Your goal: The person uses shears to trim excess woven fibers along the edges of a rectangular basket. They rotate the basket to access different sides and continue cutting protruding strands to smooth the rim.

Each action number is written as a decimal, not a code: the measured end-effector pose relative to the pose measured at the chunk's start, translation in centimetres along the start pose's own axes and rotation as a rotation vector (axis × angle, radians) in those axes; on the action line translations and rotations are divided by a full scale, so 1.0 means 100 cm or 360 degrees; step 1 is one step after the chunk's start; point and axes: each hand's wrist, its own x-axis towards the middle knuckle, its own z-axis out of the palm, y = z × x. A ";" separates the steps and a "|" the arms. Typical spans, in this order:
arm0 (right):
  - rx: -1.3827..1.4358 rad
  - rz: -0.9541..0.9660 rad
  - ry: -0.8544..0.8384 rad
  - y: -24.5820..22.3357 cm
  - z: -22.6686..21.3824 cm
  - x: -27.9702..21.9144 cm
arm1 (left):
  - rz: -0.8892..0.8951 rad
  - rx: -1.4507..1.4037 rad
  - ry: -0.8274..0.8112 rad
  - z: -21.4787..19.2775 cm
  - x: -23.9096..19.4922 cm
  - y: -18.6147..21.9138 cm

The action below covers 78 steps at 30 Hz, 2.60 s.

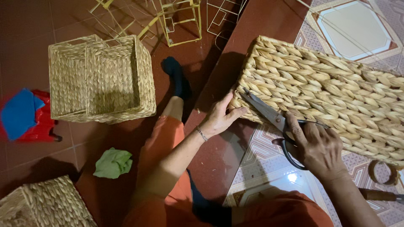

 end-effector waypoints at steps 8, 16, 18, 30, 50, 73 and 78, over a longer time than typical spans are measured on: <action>-0.0069 0.0014 0.0002 -0.013 -0.003 0.008 | -0.0027 0.0085 -0.0042 -0.005 0.000 -0.002; -0.0106 -0.0084 -0.0211 0.004 0.009 0.002 | 0.0077 0.0012 -0.0048 -0.004 0.003 -0.007; -0.0190 -0.0080 -0.0209 0.004 0.009 0.000 | 0.0059 0.0006 -0.0059 -0.005 0.003 -0.006; -0.0404 -0.0188 -0.0272 0.024 0.035 -0.017 | -0.0084 0.0089 -0.0071 -0.007 0.003 0.001; 0.1346 0.1428 0.1026 0.061 0.035 -0.167 | -0.0170 0.0447 0.0085 -0.006 0.025 0.022; 0.2267 0.1761 0.1788 0.062 0.060 -0.203 | -0.0012 0.0896 0.0307 -0.007 0.031 0.015; 0.2281 0.1761 0.1833 0.055 0.058 -0.196 | 0.0150 0.0882 0.0343 -0.007 0.032 0.018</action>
